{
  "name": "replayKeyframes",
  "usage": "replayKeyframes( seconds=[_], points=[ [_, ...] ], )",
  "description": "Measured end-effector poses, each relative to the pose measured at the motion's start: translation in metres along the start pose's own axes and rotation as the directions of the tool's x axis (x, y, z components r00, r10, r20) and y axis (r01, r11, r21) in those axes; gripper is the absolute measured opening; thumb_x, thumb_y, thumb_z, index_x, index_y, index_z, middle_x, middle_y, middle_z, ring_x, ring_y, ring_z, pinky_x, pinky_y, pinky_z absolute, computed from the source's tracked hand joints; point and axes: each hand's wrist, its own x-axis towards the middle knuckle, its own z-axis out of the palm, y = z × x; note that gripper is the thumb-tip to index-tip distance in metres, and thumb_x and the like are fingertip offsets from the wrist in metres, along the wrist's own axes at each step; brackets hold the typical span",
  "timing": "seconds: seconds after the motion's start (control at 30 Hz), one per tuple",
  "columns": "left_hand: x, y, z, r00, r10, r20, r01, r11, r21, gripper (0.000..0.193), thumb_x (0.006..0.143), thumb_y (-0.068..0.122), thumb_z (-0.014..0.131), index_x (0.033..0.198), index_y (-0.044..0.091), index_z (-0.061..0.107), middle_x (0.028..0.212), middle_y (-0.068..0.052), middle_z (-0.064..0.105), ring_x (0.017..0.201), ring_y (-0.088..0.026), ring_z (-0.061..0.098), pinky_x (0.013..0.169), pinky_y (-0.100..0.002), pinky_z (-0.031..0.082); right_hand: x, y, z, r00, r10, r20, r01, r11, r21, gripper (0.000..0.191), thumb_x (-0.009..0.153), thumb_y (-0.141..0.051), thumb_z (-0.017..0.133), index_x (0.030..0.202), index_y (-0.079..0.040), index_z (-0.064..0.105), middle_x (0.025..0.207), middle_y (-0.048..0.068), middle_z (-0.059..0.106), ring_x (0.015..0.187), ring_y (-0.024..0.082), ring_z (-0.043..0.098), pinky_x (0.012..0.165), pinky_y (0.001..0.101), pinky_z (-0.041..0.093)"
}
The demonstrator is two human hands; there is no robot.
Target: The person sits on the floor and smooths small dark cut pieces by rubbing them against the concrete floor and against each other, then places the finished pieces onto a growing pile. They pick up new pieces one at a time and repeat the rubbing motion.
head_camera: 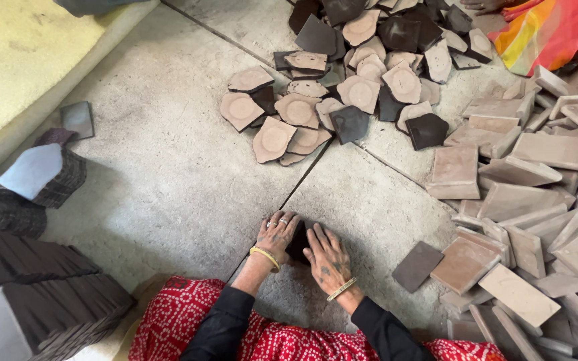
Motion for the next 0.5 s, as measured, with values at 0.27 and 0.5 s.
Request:
replayKeyframes(
  seconds=[0.27, 0.5],
  points=[
    [0.015, -0.030, 0.000, 0.995, 0.035, -0.096, -0.039, 0.999, -0.033, 0.095, 0.077, 0.019, 0.084, 0.158, 0.025, 0.033, 0.160, -0.006, 0.037, 0.146, -0.035, 0.035, 0.118, -0.053, 0.032, -0.020, -0.009, 0.010, 0.972, -0.204, 0.117, 0.193, 0.976, 0.101, 0.064, 0.099, -0.031, 0.057, 0.154, -0.002, 0.041, 0.161, 0.019, 0.038, 0.151, 0.034, 0.032, 0.123, 0.0503, 0.025],
    [-0.016, -0.103, -0.030, 0.772, -0.132, -0.622, -0.179, 0.893, -0.412, 0.062, 0.077, 0.007, 0.081, 0.136, 0.017, 0.062, 0.132, -0.014, 0.068, 0.120, -0.034, 0.065, 0.100, -0.042, 0.053, -0.013, 0.003, 0.008, 0.963, -0.230, 0.139, 0.229, 0.973, 0.023, 0.068, 0.099, -0.038, 0.053, 0.155, -0.003, 0.037, 0.163, 0.017, 0.034, 0.153, 0.033, 0.027, 0.124, 0.0499, 0.018]
  ],
)
